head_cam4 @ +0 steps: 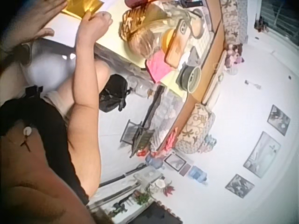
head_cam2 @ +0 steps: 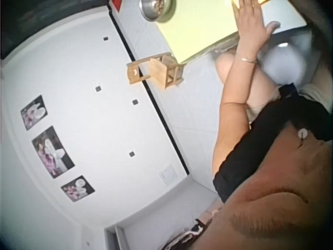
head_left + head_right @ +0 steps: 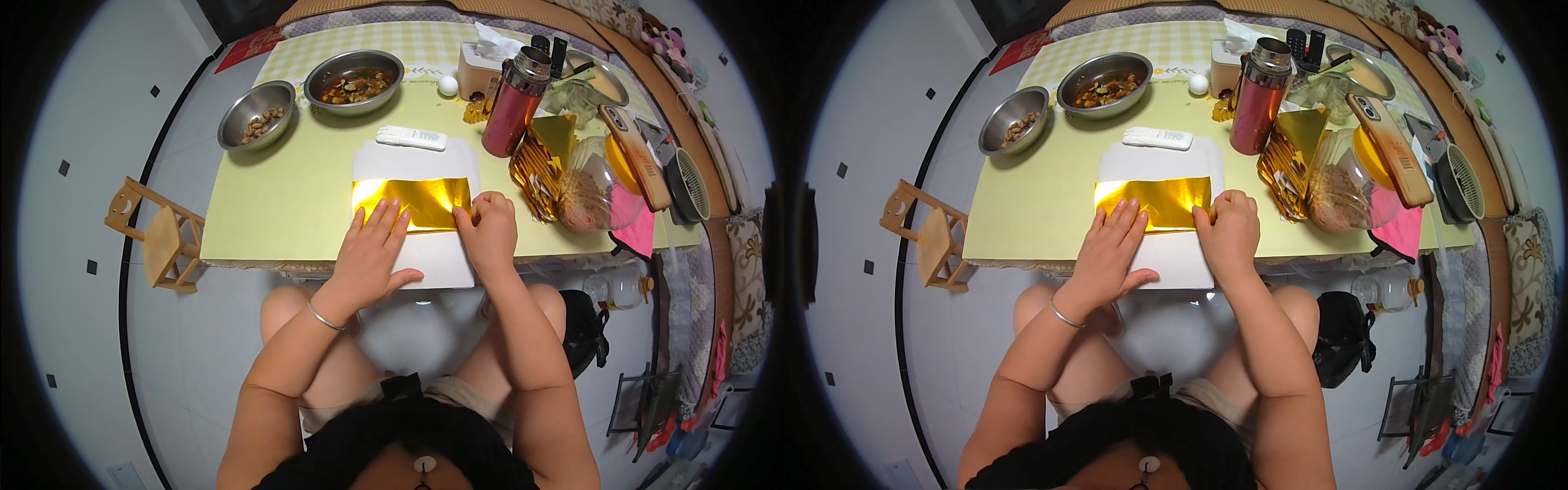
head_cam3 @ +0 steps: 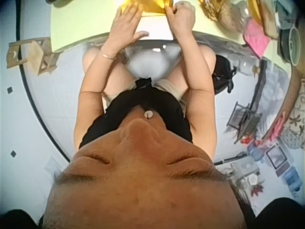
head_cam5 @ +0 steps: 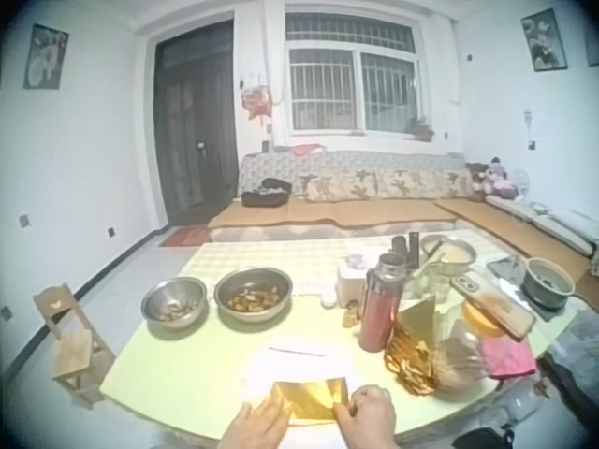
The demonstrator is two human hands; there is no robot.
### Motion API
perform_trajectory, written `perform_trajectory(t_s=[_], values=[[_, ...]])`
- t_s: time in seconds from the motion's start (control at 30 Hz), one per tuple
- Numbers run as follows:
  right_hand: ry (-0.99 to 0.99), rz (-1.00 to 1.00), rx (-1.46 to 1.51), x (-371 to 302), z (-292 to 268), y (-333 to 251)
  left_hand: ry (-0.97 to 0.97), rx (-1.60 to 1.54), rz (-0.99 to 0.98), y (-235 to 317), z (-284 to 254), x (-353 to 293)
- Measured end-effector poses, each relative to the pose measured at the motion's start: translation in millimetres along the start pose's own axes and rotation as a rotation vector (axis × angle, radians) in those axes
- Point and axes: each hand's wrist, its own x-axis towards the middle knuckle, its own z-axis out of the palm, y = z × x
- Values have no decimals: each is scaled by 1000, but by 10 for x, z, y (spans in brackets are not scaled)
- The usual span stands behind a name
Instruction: The person folds multiple sheets of gold-colored paper into triangular shapes using a white rectangular guide on a table. Each sheet is folded in half, then the corners are folded inward to form a triangle, and the finished pieces are stacked on the table.
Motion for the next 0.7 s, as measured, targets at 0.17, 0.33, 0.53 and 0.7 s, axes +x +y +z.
perform_trajectory(t_s=[0.17,0.33,0.53,0.7], values=[[18,-19,-5,-8,6,23,-64,95,-69,18,4,-14],[5,-28,-39,2,0,8,-39,176,-84,48,46,-70],[12,-52,-52,10,9,26,25,191,-124,83,130,-100],[7,-49,-77,19,6,11,26,198,-128,111,110,-80]])
